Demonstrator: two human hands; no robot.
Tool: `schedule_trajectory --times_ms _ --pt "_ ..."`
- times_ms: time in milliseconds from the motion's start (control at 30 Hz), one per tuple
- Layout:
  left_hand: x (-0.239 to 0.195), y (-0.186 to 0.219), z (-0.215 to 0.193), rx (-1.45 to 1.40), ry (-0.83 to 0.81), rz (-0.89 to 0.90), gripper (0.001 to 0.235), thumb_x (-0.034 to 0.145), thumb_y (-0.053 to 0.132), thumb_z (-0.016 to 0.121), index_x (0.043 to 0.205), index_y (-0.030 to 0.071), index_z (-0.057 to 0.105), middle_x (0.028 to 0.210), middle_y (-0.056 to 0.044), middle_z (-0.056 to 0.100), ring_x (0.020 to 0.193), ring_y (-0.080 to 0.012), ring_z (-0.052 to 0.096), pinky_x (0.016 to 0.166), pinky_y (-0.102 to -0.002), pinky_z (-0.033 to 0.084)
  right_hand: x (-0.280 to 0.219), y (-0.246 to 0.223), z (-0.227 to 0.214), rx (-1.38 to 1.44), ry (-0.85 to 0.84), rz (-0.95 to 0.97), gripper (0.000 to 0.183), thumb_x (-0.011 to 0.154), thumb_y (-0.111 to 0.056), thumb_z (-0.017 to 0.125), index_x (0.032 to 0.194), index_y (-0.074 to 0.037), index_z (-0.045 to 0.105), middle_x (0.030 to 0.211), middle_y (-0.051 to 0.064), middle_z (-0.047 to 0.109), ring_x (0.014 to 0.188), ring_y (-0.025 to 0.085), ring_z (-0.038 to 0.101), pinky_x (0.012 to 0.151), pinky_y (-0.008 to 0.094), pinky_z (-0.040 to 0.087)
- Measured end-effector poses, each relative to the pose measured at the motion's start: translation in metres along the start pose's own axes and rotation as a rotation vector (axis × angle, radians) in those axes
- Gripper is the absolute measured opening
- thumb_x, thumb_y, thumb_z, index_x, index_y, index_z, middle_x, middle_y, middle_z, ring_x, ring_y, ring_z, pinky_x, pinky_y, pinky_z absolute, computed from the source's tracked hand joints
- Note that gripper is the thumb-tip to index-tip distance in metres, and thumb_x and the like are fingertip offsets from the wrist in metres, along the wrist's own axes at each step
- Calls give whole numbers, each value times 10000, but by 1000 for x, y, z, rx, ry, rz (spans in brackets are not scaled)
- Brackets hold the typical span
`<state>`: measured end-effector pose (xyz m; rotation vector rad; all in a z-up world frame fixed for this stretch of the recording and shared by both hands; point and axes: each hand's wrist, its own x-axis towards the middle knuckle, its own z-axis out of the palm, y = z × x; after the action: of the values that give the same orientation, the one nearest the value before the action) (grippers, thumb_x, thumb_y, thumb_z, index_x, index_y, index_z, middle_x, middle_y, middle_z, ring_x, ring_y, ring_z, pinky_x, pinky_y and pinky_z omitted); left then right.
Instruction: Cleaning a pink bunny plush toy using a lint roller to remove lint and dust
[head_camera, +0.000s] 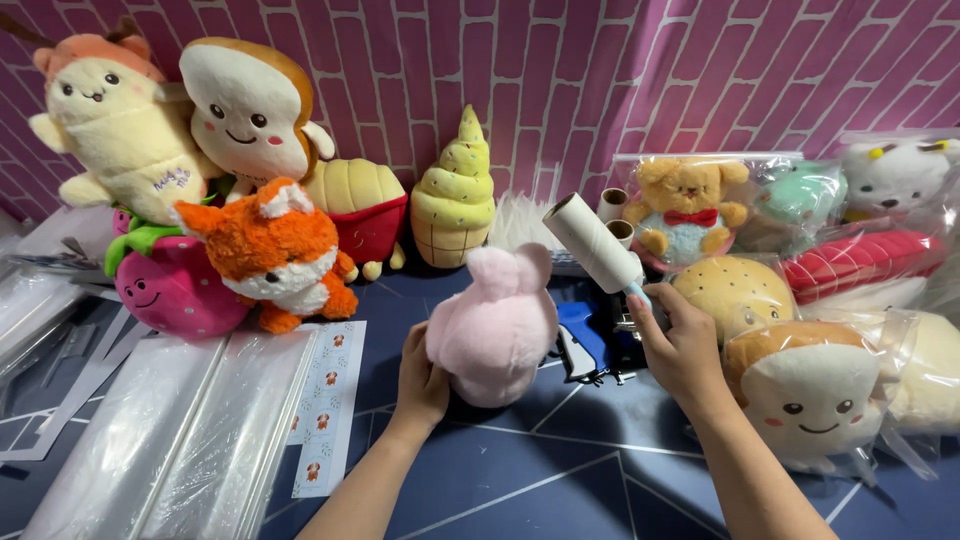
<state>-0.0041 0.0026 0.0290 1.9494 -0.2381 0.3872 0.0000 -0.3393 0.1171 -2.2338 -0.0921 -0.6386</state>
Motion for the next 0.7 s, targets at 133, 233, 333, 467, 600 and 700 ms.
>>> schedule_trajectory --times_ms 133,233,333,467,600,700 --pt "-2 7 5 -88 -18 -65 463 1056 328 312 1291 113 648 1170 -124 621 1183 -317 588 1060 -489 474 -3 -4 -9 35 -84 -4 207 1008 -380 634 1002 -196 730 553 97 573 546 215 533 555 363 457" --pt "-7 -27 19 -171 -11 -146 424 1042 231 320 1313 46 589 1151 -198 614 1166 -389 594 1031 -547 480 -12 -27 -12 89 -202 -82 168 911 -347 692 912 -197 767 519 109 612 505 217 539 540 362 467" --pt "-4 -41 24 -185 -16 -88 428 1058 281 362 1324 46 599 1139 -199 638 1125 -399 609 1001 -571 493 -16 -56 -15 36 -337 -107 201 851 -279 728 971 -130 790 632 225 725 575 399 689 570 440 543" --pt "-4 6 15 -167 -9 -12 439 1011 285 325 1226 47 624 1004 -161 635 989 -357 655 901 -509 543 -19 -41 -5 -81 -243 -53 266 927 -371 677 1059 -158 765 718 185 740 679 382 728 587 430 559" --pt "-6 10 19 -54 21 97 347 1007 289 362 1044 70 629 859 -136 577 848 -333 629 775 -461 542 -16 -37 0 -309 -210 67 368 1026 -507 538 1170 -207 694 785 161 741 777 375 746 632 457 580" --pt "-10 9 22 -39 8 167 326 945 393 467 931 100 611 781 -79 544 770 -259 588 707 -413 529 0 -8 3 -196 -303 248 404 1054 -468 504 1093 -123 709 652 146 669 606 314 658 548 415 512"
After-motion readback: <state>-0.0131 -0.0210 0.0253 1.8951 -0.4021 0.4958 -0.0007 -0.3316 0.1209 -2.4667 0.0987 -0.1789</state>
